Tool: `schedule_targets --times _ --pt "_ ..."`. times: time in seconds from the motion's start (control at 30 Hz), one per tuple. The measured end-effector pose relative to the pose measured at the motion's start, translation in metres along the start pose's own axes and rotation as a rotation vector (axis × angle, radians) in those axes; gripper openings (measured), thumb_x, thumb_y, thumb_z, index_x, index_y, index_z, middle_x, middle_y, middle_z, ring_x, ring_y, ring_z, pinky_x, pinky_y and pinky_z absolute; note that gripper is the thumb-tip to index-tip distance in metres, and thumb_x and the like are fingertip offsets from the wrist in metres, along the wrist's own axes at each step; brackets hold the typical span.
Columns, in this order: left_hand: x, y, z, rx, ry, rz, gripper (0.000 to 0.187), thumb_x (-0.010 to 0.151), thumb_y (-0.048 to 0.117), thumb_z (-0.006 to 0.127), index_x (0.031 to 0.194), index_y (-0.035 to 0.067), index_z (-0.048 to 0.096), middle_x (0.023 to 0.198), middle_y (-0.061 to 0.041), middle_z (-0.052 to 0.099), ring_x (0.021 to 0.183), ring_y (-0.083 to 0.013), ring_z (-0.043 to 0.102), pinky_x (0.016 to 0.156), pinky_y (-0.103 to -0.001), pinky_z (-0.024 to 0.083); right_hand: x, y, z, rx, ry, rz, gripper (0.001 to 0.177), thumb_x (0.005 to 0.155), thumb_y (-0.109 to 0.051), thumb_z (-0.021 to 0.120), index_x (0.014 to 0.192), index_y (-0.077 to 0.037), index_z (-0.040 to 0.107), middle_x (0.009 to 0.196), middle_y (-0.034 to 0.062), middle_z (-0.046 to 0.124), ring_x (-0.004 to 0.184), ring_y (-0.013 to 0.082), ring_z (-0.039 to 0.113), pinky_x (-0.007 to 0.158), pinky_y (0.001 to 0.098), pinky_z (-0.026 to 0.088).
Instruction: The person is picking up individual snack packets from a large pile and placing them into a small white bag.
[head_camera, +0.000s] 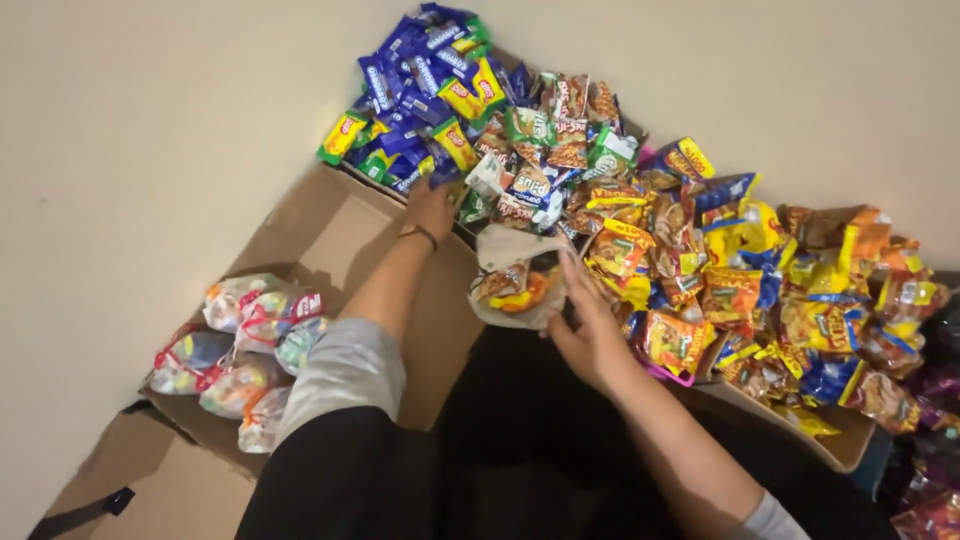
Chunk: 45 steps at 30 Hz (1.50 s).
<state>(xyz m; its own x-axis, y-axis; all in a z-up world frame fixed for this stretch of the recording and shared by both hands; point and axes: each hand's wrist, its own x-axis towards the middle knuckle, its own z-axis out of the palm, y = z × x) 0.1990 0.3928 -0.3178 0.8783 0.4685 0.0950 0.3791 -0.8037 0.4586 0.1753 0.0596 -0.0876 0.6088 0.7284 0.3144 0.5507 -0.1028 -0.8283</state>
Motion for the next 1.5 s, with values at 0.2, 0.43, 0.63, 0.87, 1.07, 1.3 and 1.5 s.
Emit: schedule_targets --times 0.2,0.43,0.63,0.87,1.07,1.3,1.5 --pt "0.033 -0.005 0.026 0.190 -0.352 -0.242 0.047 0.097 0.041 0.064 0.139 0.020 0.061 0.151 -0.018 0.043 0.147 -0.0361 0.035 0.114 -0.054 0.040 -0.014 0.078 0.022 -0.082 -0.011 0.130 0.067 0.081 0.005 0.068 0.147 -0.002 0.055 0.149 0.0283 0.053 0.138 0.0431 0.050 0.114 0.0514 0.041" --pt "0.014 -0.008 -0.003 -0.254 -0.140 -0.244 0.028 0.095 0.004 0.061 0.118 0.019 0.064 0.136 -0.009 0.049 0.128 -0.0312 0.059 0.110 -0.041 0.051 -0.009 0.061 0.022 -0.056 0.035 0.150 0.054 0.081 0.001 0.074 0.134 -0.002 0.066 0.134 0.0255 0.066 0.128 0.0406 0.061 0.109 0.0480 0.048" --pt "-0.033 0.009 -0.059 -0.639 0.334 -0.062 0.040 0.090 -0.007 0.070 0.126 0.002 0.057 0.114 -0.026 0.066 0.112 -0.0406 0.065 0.095 -0.042 0.055 -0.011 0.027 0.002 -0.015 0.066 0.041 0.055 0.082 0.008 0.070 0.137 0.003 0.063 0.138 0.0296 0.063 0.131 0.0461 0.057 0.111 0.0529 0.045" --pt "-0.142 0.120 -0.202 -1.159 0.370 0.022 0.026 0.092 -0.007 0.075 0.116 0.002 0.067 0.116 -0.011 0.071 0.104 -0.0143 0.068 0.094 -0.026 0.057 -0.042 -0.015 -0.025 -0.021 0.097 0.036 0.061 0.084 0.005 0.074 0.143 0.000 0.059 0.145 0.0261 0.058 0.137 0.0435 0.052 0.117 0.0533 0.039" --pt "-0.242 0.210 -0.292 -0.692 0.195 0.556 0.018 0.088 0.000 0.077 0.099 0.014 0.081 0.107 -0.008 0.078 0.099 -0.0276 0.076 0.091 -0.036 0.059 -0.085 -0.069 -0.055 0.056 0.009 0.039 0.078 0.079 0.007 0.074 0.152 0.000 0.046 0.157 0.0271 0.045 0.145 0.0463 0.041 0.119 0.0582 0.032" --pt "-0.271 0.262 -0.289 -0.667 0.049 0.866 0.018 0.088 -0.006 0.076 0.102 0.006 0.079 0.101 -0.011 0.076 0.094 -0.0298 0.074 0.087 -0.044 0.061 -0.130 -0.103 -0.069 0.110 -0.027 0.072 0.082 0.079 0.009 0.072 0.155 -0.002 0.044 0.158 0.0273 0.043 0.147 0.0458 0.038 0.120 0.0597 0.029" --pt "-0.267 0.264 -0.274 -0.458 -0.039 0.834 0.014 0.089 -0.003 0.074 0.100 0.005 0.074 0.095 -0.013 0.074 0.087 -0.0365 0.069 0.078 -0.044 0.056 -0.165 -0.096 -0.065 0.171 -0.007 0.029 0.082 0.078 0.010 0.073 0.154 0.000 0.043 0.159 0.0273 0.042 0.147 0.0437 0.037 0.120 0.0576 0.030"
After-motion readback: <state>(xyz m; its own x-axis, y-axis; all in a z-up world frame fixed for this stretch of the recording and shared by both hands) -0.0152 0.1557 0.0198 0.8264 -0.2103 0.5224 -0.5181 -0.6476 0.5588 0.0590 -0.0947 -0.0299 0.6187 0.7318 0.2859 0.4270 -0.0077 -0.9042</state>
